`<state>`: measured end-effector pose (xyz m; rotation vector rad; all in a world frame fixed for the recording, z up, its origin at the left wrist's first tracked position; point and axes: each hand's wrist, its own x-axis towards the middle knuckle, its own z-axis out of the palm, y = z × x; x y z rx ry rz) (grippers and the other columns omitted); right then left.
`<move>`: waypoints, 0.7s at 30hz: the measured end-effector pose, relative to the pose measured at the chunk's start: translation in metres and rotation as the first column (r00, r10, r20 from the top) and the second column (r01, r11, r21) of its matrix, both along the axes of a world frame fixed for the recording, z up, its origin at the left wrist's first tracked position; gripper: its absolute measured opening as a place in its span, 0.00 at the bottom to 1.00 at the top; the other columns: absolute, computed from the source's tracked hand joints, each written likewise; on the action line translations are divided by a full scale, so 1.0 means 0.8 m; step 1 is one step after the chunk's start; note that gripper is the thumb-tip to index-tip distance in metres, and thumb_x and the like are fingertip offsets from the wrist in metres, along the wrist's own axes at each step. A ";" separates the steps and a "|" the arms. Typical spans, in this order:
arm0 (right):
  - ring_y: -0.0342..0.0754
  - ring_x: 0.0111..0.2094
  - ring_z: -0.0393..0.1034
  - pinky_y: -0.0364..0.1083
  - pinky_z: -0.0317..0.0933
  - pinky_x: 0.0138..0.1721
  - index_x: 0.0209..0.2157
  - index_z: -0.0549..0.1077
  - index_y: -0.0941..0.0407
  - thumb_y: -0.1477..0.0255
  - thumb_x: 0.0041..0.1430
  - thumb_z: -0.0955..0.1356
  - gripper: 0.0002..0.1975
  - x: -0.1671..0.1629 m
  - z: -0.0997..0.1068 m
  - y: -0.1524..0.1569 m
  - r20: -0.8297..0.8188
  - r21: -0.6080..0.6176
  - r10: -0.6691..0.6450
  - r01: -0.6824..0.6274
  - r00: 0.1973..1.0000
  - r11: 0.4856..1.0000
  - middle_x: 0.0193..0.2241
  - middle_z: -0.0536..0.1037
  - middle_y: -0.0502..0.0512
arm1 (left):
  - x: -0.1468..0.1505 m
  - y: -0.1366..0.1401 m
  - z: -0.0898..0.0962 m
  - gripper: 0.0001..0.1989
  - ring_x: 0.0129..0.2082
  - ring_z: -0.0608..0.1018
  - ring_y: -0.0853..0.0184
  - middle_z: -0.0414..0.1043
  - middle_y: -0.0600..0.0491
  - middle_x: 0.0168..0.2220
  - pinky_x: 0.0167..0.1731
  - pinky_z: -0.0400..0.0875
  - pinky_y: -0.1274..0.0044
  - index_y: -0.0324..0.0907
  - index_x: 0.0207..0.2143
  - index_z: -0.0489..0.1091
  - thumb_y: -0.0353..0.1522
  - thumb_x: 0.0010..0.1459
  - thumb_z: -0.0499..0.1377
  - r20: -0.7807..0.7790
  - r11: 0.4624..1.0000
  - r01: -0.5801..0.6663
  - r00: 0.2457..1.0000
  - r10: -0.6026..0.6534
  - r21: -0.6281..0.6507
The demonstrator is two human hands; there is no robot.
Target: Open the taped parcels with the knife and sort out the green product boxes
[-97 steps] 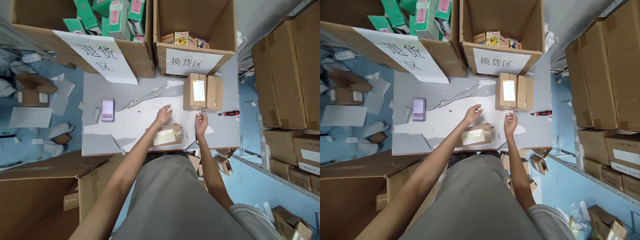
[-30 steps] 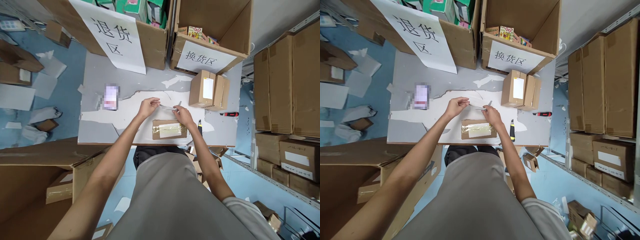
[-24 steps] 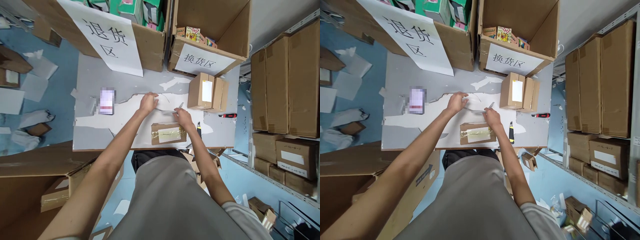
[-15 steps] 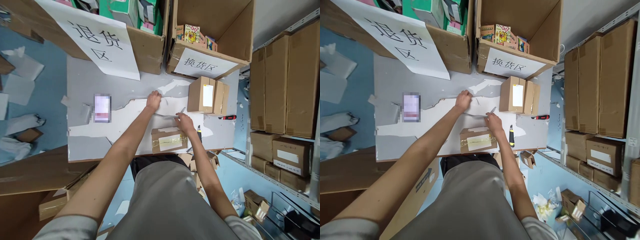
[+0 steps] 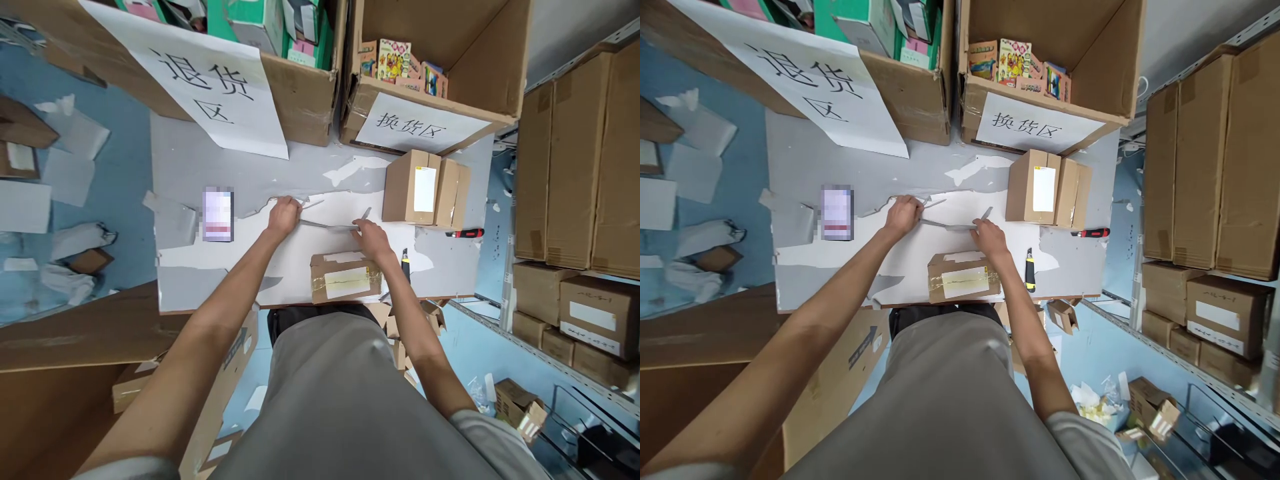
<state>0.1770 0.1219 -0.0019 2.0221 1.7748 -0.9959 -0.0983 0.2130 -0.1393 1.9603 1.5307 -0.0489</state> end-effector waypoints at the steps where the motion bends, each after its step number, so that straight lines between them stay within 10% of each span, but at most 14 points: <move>1: 0.65 0.64 0.80 0.59 0.73 0.65 0.72 0.75 0.55 0.68 0.83 0.64 0.23 0.000 0.000 0.001 -0.005 0.004 0.005 -0.005 1.000 1.000 0.66 0.83 0.67 | -0.012 -0.010 0.003 0.18 0.64 0.77 0.39 0.80 0.30 0.58 0.63 0.76 0.54 0.38 0.51 0.83 0.30 0.73 0.53 -0.008 1.000 -0.022 1.000 0.022 -0.001; 12: 0.69 0.61 0.81 0.62 0.73 0.59 0.66 0.79 0.55 0.64 0.84 0.64 0.20 -0.005 0.008 0.005 0.056 0.030 0.035 -0.037 0.998 0.999 0.60 0.85 0.73 | -0.069 -0.151 0.050 0.06 0.44 0.88 0.42 0.86 0.37 0.36 0.46 0.82 0.61 0.44 0.36 0.82 0.33 0.56 0.67 -0.298 0.938 -0.251 0.938 0.175 -0.240; 21: 0.66 0.57 0.81 0.57 0.73 0.58 0.61 0.85 0.49 0.59 0.84 0.65 0.19 -0.024 0.037 -0.015 -0.070 0.177 0.179 -0.165 0.981 0.970 0.52 0.89 0.65 | -0.020 -0.179 0.150 0.19 0.42 0.89 0.55 0.91 0.50 0.43 0.51 0.80 0.67 0.47 0.59 0.79 0.35 0.66 0.68 0.261 0.851 -0.516 0.813 0.521 -0.091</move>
